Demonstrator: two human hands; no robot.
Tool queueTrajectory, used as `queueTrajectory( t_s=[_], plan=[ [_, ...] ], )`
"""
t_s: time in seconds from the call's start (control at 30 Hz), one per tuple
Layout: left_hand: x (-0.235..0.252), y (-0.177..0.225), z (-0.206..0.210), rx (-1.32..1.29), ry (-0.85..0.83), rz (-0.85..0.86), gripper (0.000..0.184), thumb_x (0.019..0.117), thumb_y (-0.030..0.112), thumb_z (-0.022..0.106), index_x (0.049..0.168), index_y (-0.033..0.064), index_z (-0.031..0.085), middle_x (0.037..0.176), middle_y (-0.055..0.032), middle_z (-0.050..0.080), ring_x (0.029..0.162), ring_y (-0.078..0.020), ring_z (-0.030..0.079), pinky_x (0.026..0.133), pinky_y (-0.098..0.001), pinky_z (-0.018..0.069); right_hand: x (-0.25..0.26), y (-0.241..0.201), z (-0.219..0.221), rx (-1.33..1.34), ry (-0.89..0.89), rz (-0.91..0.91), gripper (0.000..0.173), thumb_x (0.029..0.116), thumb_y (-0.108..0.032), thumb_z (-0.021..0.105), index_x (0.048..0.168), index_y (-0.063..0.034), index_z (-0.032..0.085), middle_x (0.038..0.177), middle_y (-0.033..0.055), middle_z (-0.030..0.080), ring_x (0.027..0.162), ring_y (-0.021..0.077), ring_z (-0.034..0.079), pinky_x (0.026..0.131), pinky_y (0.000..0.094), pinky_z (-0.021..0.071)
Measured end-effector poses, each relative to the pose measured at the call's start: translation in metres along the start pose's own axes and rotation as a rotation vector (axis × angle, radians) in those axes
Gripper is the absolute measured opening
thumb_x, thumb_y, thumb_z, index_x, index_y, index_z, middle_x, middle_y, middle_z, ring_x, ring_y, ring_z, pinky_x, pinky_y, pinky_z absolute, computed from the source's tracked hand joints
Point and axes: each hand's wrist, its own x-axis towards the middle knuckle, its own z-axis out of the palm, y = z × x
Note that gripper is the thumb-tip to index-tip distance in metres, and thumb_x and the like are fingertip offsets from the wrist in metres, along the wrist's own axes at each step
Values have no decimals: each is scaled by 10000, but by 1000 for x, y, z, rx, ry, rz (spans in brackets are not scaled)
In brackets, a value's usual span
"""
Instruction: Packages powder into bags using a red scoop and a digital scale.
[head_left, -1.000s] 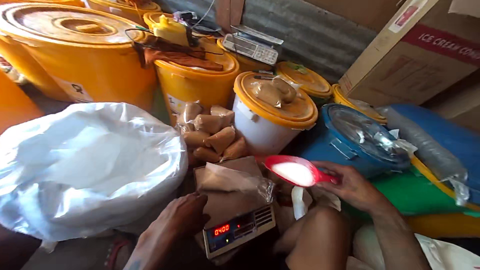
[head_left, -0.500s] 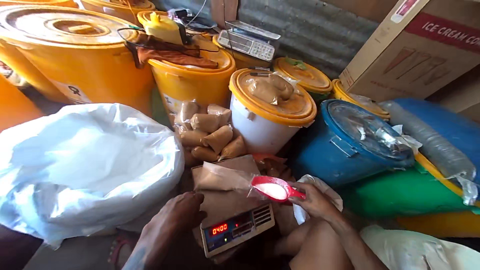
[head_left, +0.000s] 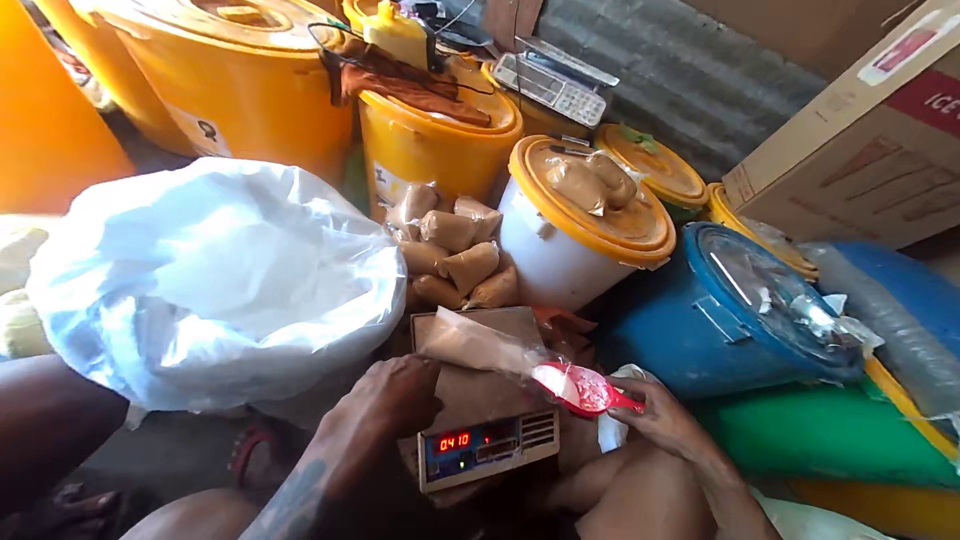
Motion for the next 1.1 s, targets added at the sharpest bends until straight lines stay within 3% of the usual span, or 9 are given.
queueTrajectory(
  t_s=[0.27,0.47,0.67,0.8,1.1],
  plan=[
    [-2,0,1,-25,21,-3,400,992,373,645,1264,80,646,1176,-175,676,1119,-383,653,924,-599,517,-18,16,3,130,71,-37,531,835,-121,759,1345,-27,640,1067,90,753,880,119,726,833,297,607],
    [2,-4,5,-12,12,-22,372,989,377,644,1221,86,654,1136,-165,682,1087,-374,661,894,-600,523,-22,21,1,111,71,-7,538,833,-133,765,1347,-36,642,1065,81,754,883,104,723,842,286,601],
    [6,-5,6,-31,13,-7,367,988,361,646,1217,74,655,1122,-188,684,1088,-397,658,896,-621,514,-7,7,8,95,57,-34,541,862,-114,755,1376,-18,617,1101,124,742,906,141,723,855,320,600],
    [8,-4,5,-11,3,-11,399,991,389,637,1243,79,648,1162,-185,674,1122,-393,648,919,-611,512,0,3,8,-26,38,-20,548,874,-126,758,1389,-14,610,1145,160,731,988,218,720,939,410,571],
    [6,-2,0,-24,0,-28,388,992,378,644,1246,85,655,1164,-167,675,1106,-368,656,909,-593,521,-17,12,-1,12,116,-34,536,845,-148,753,1361,-52,643,1147,107,743,992,156,725,912,354,593]
  ],
)
